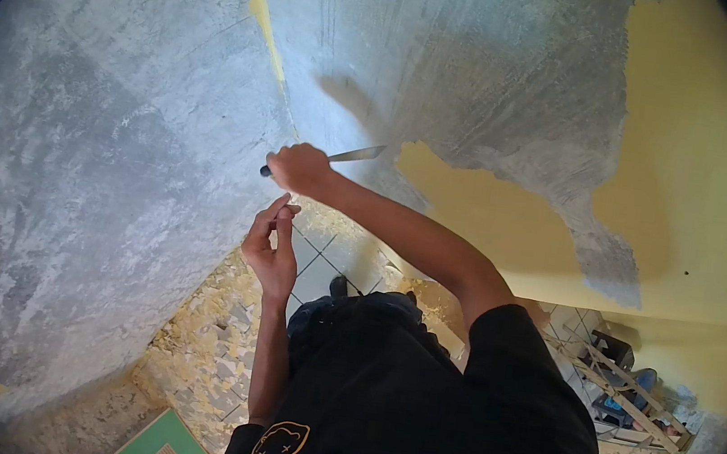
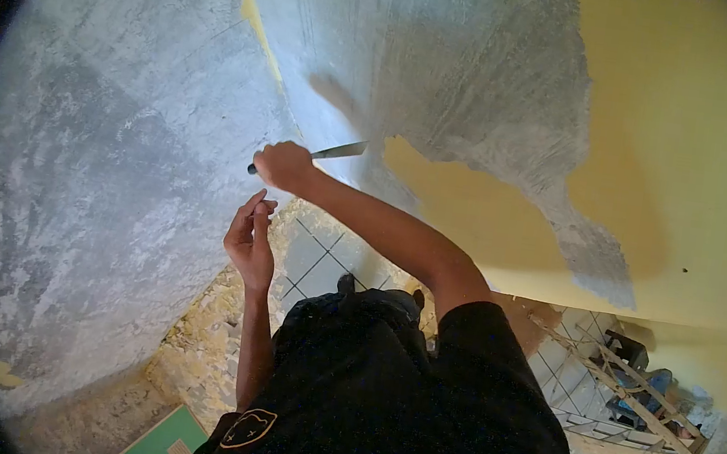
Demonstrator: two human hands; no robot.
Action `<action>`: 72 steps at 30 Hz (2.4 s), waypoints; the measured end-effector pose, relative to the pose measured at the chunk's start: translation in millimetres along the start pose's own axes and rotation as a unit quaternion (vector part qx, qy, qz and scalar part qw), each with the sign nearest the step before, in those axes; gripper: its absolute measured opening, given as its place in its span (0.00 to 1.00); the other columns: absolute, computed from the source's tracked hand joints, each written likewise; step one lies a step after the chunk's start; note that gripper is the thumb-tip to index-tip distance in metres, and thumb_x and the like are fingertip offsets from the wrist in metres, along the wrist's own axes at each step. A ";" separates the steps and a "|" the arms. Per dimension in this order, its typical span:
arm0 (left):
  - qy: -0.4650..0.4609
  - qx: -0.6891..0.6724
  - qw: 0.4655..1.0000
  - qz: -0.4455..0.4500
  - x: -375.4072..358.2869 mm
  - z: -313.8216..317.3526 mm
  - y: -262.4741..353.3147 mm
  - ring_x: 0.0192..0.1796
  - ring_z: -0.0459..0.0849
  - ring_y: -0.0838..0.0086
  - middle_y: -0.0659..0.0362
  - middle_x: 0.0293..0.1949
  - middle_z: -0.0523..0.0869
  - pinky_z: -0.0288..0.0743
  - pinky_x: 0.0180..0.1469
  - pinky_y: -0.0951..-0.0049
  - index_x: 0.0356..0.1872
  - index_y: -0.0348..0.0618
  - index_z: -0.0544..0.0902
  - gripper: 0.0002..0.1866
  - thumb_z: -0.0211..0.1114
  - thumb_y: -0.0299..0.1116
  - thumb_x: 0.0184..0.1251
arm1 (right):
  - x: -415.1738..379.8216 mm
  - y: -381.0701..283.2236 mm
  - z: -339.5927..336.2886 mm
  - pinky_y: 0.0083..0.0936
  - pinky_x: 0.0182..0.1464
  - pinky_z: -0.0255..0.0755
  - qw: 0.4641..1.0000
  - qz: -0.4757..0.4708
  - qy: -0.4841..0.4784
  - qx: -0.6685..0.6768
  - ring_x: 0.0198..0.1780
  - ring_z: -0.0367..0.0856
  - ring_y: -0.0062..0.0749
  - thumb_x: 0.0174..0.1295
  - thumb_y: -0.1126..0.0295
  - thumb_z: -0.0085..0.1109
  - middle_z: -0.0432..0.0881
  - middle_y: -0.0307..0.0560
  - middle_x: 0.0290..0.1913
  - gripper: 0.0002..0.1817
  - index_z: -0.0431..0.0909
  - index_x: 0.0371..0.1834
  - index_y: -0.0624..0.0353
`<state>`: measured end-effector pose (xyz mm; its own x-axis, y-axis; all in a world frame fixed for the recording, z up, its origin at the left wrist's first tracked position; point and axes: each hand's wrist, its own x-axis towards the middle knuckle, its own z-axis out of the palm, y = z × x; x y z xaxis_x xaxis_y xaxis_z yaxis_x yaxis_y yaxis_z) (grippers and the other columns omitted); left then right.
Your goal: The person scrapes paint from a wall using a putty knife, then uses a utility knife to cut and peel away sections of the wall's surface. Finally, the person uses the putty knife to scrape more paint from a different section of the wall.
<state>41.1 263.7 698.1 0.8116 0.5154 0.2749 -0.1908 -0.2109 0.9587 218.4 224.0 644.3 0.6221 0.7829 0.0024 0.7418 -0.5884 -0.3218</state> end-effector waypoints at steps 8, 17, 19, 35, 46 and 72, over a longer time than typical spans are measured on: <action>0.020 -0.006 1.000 -0.020 -4.2 -9.4 -6.6 0.42 0.84 0.74 0.55 0.38 0.87 0.76 0.46 0.73 0.51 0.35 0.83 0.12 0.58 0.29 0.73 | -8.7 -24.3 8.3 0.45 0.37 0.80 0.999 -0.036 0.011 -0.011 0.35 0.86 0.50 0.55 0.65 0.56 0.85 0.56 0.33 0.09 0.83 0.32 0.58; 0.027 -0.026 0.998 -0.045 -3.9 -11.5 -2.9 0.42 0.84 0.75 0.54 0.37 0.87 0.76 0.49 0.74 0.51 0.34 0.82 0.12 0.56 0.27 0.73 | 1.1 -20.0 4.8 0.42 0.33 0.80 0.998 -0.020 0.042 -0.039 0.34 0.86 0.48 0.55 0.67 0.57 0.85 0.54 0.31 0.09 0.84 0.31 0.59; 0.020 -0.028 0.998 -0.052 -3.6 -11.3 -1.6 0.43 0.84 0.75 0.54 0.38 0.87 0.76 0.49 0.74 0.51 0.34 0.82 0.12 0.56 0.28 0.73 | -7.4 17.2 19.4 0.43 0.34 0.79 0.993 -0.002 0.090 0.077 0.34 0.86 0.48 0.56 0.67 0.56 0.85 0.54 0.30 0.09 0.84 0.30 0.59; 0.054 -0.040 0.995 -0.075 -1.7 -28.3 -15.3 0.42 0.83 0.76 0.56 0.39 0.86 0.75 0.46 0.75 0.52 0.37 0.82 0.13 0.56 0.30 0.74 | 14.3 -12.7 9.6 0.44 0.35 0.80 0.997 -0.007 0.062 -0.052 0.34 0.87 0.47 0.57 0.65 0.55 0.86 0.54 0.32 0.10 0.86 0.30 0.56; -0.002 -0.050 0.996 -0.076 0.7 -14.3 -21.2 0.41 0.83 0.77 0.57 0.38 0.87 0.74 0.43 0.77 0.51 0.38 0.82 0.12 0.57 0.31 0.73 | -13.8 -26.6 -36.2 0.41 0.35 0.79 0.997 0.001 0.074 0.004 0.34 0.86 0.48 0.57 0.69 0.53 0.84 0.55 0.30 0.09 0.82 0.29 0.60; 0.030 -0.048 0.993 -0.099 4.4 -25.2 -37.6 0.41 0.82 0.77 0.58 0.38 0.86 0.74 0.44 0.76 0.51 0.36 0.82 0.13 0.57 0.32 0.74 | -6.1 39.0 -49.9 0.47 0.37 0.78 0.987 0.137 0.076 0.022 0.37 0.85 0.53 0.62 0.64 0.55 0.83 0.59 0.32 0.11 0.78 0.37 0.62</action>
<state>37.9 294.8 665.1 0.8050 0.5877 0.0813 -0.0843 -0.0223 0.9962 256.0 186.2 679.0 0.8306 0.5545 0.0516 0.5315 -0.7616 -0.3707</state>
